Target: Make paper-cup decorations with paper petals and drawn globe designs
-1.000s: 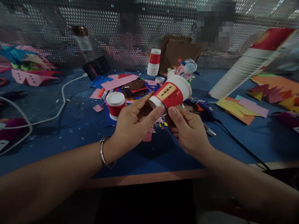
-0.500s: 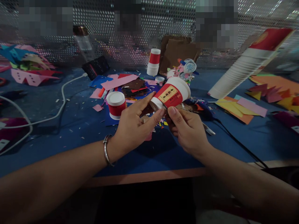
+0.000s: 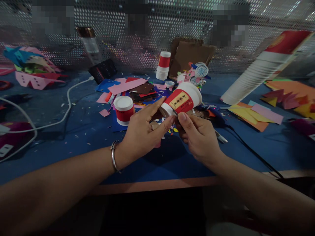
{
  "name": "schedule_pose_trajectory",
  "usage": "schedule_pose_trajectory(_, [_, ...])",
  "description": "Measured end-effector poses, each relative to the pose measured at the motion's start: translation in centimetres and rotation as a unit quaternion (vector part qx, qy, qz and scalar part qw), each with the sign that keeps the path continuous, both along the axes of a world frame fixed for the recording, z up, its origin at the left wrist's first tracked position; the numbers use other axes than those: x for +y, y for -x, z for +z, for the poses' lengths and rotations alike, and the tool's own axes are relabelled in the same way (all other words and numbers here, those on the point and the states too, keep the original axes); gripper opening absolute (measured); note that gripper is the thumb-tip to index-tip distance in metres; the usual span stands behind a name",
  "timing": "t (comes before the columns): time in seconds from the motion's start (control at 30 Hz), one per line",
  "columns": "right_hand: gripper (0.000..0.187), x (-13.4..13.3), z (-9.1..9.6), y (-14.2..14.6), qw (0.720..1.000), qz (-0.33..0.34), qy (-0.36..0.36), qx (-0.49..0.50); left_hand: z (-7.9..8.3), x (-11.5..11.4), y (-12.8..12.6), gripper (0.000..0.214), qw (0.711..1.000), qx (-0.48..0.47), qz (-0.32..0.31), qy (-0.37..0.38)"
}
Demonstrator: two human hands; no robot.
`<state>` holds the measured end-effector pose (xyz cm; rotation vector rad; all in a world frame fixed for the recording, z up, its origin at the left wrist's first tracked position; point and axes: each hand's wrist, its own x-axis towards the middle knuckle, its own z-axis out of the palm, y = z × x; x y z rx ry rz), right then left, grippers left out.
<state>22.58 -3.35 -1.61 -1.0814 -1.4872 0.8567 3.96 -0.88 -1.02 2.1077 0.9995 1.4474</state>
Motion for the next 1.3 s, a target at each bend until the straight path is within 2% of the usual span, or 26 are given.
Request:
schedule_pose_trajectory(0.23, [0.057, -0.1, 0.0, 0.1, 1.0, 0.007, 0.011, 0.014, -0.2, -0.2, 0.0, 0.052, 1.0, 0.01, 0.015, -0.021])
schedule_pose_trajectory(0.33, [0.057, 0.0, -0.1, 0.1, 1.0, 0.006, 0.005, 0.011, -0.2, -0.3, 0.0, 0.052, 1.0, 0.0, 0.009, -0.008])
schedule_pose_trajectory(0.47, [0.056, 0.1, 0.1, 0.1, 1.0, -0.003, -0.016, -0.001, -0.1, -0.2, -0.4, 0.057, 0.992, -0.086, -0.026, 0.086])
schedule_pose_trajectory(0.63, [0.057, 0.1, 0.5, 0.2, 1.0, -0.008, -0.022, -0.016, 0.0, -0.2, -1.3, 0.055, 0.936, -0.227, -0.13, 0.234])
schedule_pose_trajectory(0.7, [0.056, 0.1, 0.6, 0.2, 1.0, -0.009, -0.022, -0.015, 0.1, -0.2, -1.5, 0.049, 0.917, -0.257, -0.151, 0.265])
schedule_pose_trajectory(0.77, [0.055, 0.0, 0.7, 0.3, 1.0, -0.008, -0.023, -0.012, 0.2, -0.2, -1.5, 0.049, 0.91, -0.269, -0.164, 0.269])
schedule_pose_trajectory(1.03, [0.055, -0.2, 0.4, 0.4, 1.0, -0.001, -0.021, 0.007, 0.3, -0.2, -0.8, 0.058, 0.953, -0.216, -0.125, 0.171])
schedule_pose_trajectory(1.3, [0.055, -0.1, 0.3, 0.2, 1.0, -0.003, -0.025, 0.0, 0.2, -0.7, -0.9, 0.061, 0.959, -0.198, -0.1, 0.179])
